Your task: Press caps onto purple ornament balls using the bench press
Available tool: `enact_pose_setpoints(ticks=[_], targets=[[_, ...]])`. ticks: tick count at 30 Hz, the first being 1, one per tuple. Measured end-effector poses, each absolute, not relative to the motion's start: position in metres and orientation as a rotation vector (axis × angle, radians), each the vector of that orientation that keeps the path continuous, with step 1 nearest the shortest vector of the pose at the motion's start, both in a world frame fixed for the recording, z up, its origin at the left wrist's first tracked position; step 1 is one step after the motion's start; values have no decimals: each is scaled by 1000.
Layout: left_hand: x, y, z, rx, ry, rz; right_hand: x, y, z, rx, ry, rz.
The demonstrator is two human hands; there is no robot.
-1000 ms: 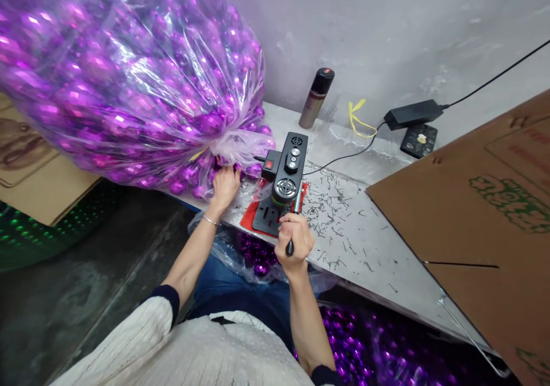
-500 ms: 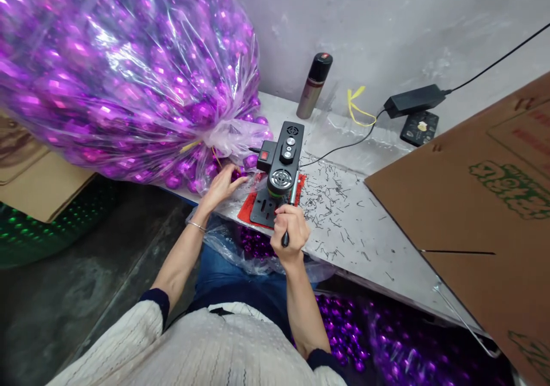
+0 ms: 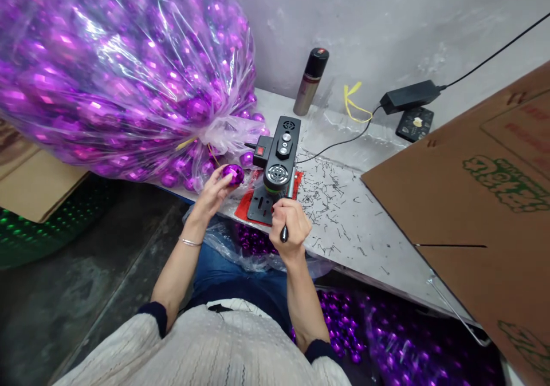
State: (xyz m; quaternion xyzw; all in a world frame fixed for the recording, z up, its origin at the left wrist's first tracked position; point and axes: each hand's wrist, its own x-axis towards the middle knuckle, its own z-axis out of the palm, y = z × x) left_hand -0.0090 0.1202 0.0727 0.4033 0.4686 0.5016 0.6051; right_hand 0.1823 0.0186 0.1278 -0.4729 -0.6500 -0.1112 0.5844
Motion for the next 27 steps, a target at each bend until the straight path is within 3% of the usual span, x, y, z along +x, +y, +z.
enact_pose_setpoints(ticks=[6,18,27], targets=[[21,70,62,625,862,1114,186,24,139,-1108,-1499,-281],[51,73,24,1791,1272,1014,188,20,137,-1137,-1579,-330],[64,79,11,1939,1257,1022,188,17,134,-1115,-1598,-328]])
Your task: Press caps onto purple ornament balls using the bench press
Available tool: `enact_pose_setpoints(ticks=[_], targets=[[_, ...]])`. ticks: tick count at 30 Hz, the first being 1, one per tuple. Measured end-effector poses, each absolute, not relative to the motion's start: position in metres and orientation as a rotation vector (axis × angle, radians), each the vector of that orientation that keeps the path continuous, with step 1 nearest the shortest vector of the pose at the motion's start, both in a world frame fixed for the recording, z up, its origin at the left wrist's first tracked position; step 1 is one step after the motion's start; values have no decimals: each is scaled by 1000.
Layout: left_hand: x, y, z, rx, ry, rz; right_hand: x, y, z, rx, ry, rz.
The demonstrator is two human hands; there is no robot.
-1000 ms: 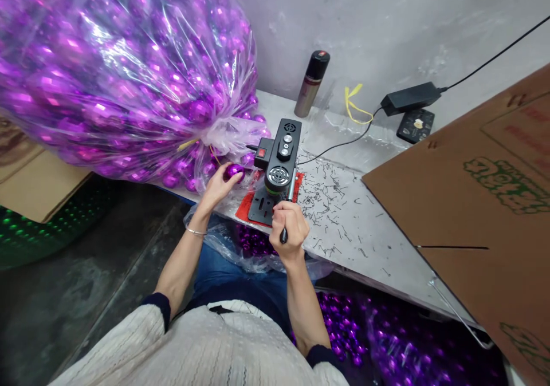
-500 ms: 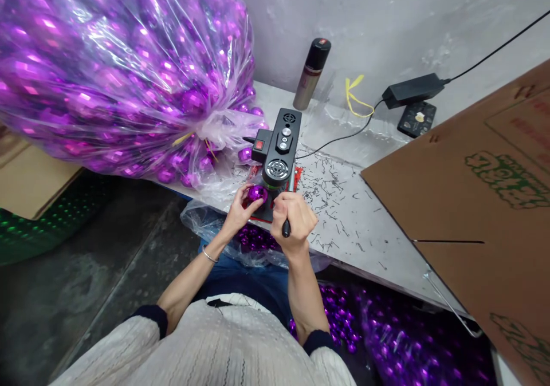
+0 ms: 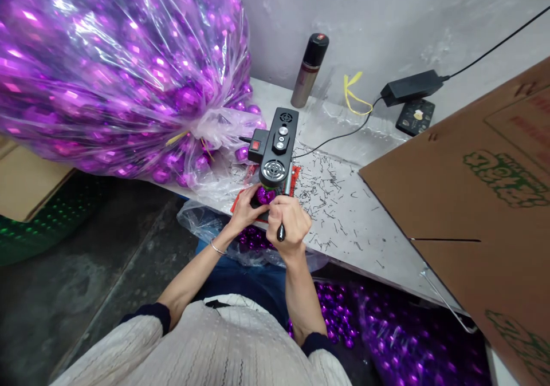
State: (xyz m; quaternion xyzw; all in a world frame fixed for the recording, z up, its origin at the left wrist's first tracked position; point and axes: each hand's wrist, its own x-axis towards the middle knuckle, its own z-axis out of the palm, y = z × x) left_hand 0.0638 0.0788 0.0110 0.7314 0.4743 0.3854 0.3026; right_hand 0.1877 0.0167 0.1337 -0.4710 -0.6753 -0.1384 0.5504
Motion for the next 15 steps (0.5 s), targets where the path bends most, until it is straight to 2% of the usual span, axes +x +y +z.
enact_pose_setpoints(ticks=[15], targets=[[63,76,6,1929,1255,1021,182,25,74,-1045,-1433,-358]])
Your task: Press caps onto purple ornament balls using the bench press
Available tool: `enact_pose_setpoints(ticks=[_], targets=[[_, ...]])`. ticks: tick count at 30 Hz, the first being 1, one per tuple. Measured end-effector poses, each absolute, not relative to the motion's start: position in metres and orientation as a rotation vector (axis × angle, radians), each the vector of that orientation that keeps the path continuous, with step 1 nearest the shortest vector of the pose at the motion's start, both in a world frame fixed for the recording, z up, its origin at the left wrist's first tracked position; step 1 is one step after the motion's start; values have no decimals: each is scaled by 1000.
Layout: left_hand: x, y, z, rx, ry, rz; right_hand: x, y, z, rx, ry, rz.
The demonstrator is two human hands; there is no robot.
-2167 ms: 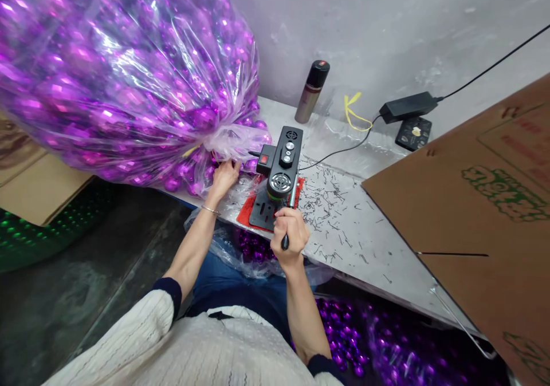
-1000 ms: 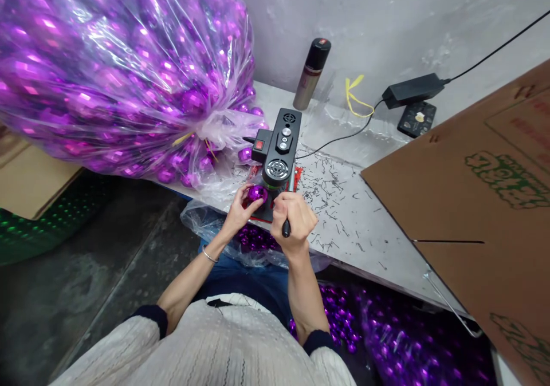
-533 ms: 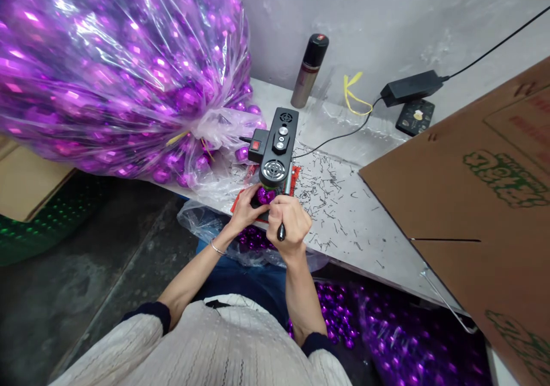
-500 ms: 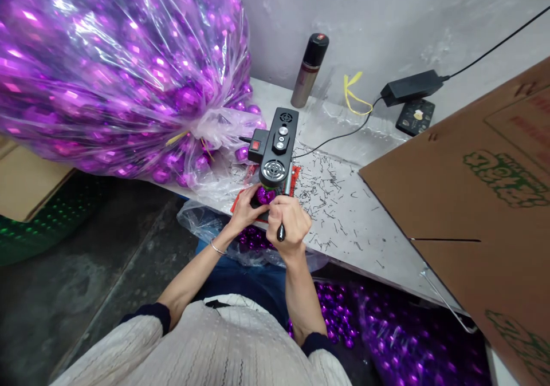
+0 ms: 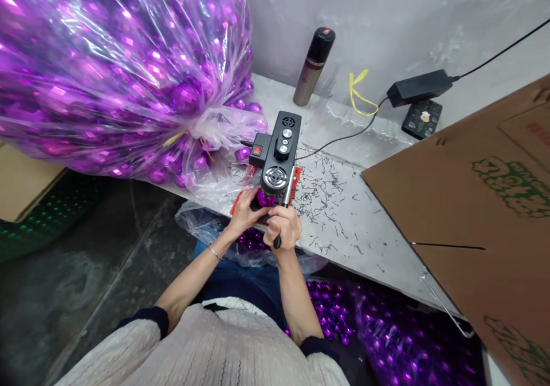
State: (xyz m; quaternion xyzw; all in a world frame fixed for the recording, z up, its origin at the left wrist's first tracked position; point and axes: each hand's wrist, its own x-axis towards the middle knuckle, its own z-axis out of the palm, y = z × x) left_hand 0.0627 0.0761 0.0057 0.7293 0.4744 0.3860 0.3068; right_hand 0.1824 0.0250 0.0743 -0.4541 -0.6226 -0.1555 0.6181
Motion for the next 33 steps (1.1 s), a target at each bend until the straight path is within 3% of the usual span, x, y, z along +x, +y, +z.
enact_pose_setpoints(ticks=[13,19,24,29,33], targets=[[63,80,4,1951,1227,1058,179,28,61,-1015,-1452,-368],[61,76,6,1954,1207,1082,179,25,103,-1101,-1388,-294],[33,28,-10,2178,1064,1215,184,19,126,-1149,-1484,-250],[-1,-23,-39,2458,923,982,182,17,110,-1096,-1465,-239],[-2,-2,-27,2435,1014,975,181,17,104,-1098,-1458,-237]])
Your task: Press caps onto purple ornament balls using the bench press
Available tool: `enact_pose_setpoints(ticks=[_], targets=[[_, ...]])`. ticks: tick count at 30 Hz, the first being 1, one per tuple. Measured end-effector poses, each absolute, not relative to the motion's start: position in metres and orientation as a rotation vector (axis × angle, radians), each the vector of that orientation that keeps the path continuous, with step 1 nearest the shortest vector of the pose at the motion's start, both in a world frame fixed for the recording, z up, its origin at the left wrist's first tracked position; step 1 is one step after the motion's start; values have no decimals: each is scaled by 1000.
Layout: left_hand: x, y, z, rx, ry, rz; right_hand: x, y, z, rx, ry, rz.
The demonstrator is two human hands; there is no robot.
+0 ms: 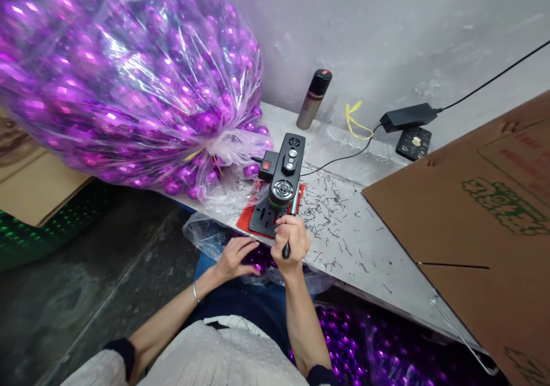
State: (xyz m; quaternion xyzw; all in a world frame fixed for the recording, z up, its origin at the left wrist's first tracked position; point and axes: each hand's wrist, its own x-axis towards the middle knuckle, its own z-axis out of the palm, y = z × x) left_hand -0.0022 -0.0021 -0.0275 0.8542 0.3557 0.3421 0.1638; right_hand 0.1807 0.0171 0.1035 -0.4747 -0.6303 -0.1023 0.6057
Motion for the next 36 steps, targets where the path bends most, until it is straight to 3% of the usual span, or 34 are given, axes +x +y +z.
enact_pose_setpoints(ticks=[4,7,10,14,20,28,36], targets=[[6,83,13,2214,1530,1101,181,16,106,-1099,-1465,-229],[10,149,34,2044,1868,822,180,16,108,-1091,-1461,-236],[16,188,38,2013,1809,664,180,17,107,-1085,-1465,-244],[26,207,34,1967,1591,762,180,17,105,-1087,-1456,-249],[22,193,47,1464,1458,1007,181,16,106,-1097,-1482,-258],[17,98,64,678,865,1096,181,21,129,-1129,-1431,-248],[53,63,34,1292,1145,1176,184,22,136,-1126,-1493,-301]])
